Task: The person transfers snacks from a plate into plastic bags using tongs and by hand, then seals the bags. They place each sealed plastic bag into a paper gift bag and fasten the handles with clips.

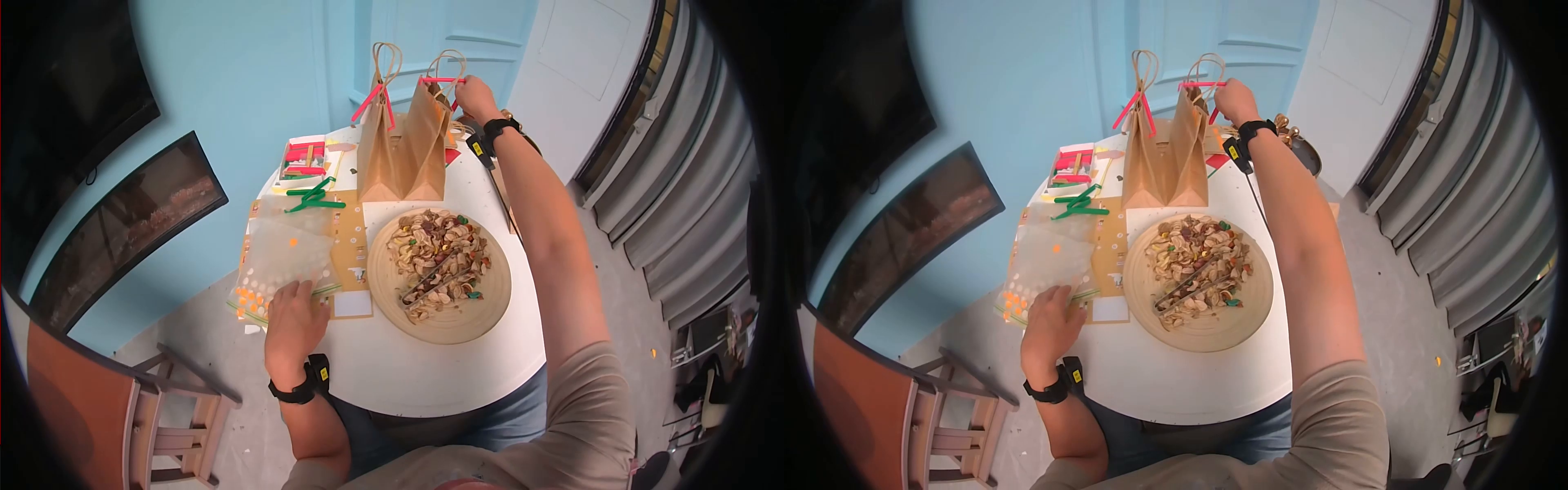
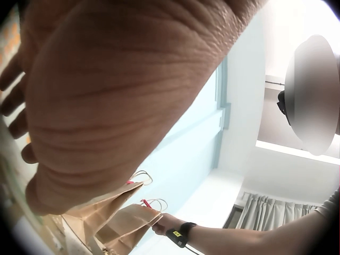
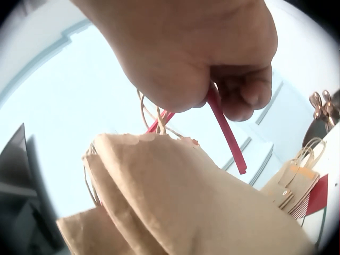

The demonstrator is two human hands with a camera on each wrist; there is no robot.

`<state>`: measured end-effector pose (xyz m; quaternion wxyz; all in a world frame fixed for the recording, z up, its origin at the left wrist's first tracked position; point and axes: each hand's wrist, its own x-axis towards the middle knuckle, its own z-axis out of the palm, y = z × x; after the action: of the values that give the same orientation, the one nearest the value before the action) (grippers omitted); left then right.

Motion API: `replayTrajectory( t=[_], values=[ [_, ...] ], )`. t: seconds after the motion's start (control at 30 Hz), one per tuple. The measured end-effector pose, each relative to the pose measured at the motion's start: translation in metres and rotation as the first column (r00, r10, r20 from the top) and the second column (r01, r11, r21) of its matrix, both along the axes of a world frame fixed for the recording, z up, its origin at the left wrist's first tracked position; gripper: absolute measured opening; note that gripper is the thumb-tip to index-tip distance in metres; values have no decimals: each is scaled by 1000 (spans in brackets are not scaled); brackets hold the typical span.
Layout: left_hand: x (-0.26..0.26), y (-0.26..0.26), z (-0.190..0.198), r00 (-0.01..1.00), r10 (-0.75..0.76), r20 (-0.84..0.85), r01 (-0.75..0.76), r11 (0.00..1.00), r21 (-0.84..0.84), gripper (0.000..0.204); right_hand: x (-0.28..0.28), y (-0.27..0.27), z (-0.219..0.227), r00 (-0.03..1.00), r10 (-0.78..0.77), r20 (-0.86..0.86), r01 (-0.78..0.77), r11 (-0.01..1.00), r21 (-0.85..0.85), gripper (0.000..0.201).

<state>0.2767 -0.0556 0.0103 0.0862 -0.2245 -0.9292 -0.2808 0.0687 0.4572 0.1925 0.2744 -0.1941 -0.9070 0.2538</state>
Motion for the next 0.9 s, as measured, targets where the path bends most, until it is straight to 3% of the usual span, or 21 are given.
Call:
replayTrajectory(
  t=[0.03, 0.1, 0.4, 0.53, 0.6, 0.73, 0.83, 0.9],
  values=[
    [1, 0, 5, 1000, -1, 21, 1, 1000, -10, 43, -9, 6, -4, 1000, 0, 1, 0, 1000, -1, 38],
    [3, 0, 6, 999, 1, 42, -1, 1000, -17, 43, -20, 7, -10, 997, -10, -79, 32, 957, 288, 40],
    [2, -2, 2, 1000, 7, 24, -7, 1000, -12, 45, -15, -5, 20, 979, 203, 10, -196, 929, 314, 31],
    [3, -3, 2, 1000, 12, 26, -11, 1000, -8, 46, -4, -22, 32, 975, 215, 58, -222, 915, 338, 29],
    [4, -3, 3, 999, 14, 32, -13, 1000, -3, 47, -2, -30, 36, 959, 237, 152, -271, 926, 265, 29],
    [4, -5, 2, 999, 4, 41, -4, 1000, 7, 48, -4, -38, 39, 960, 264, 93, -280, 910, 307, 32],
    [4, -5, 2, 999, 4, 44, -5, 1000, 6, 48, -4, -46, 43, 954, 291, 72, -299, 931, 208, 36],
    [4, -6, 3, 999, 5, 44, -6, 1000, 7, 48, -3, -48, 43, 942, 326, 73, -334, 903, 271, 38]
  ],
)
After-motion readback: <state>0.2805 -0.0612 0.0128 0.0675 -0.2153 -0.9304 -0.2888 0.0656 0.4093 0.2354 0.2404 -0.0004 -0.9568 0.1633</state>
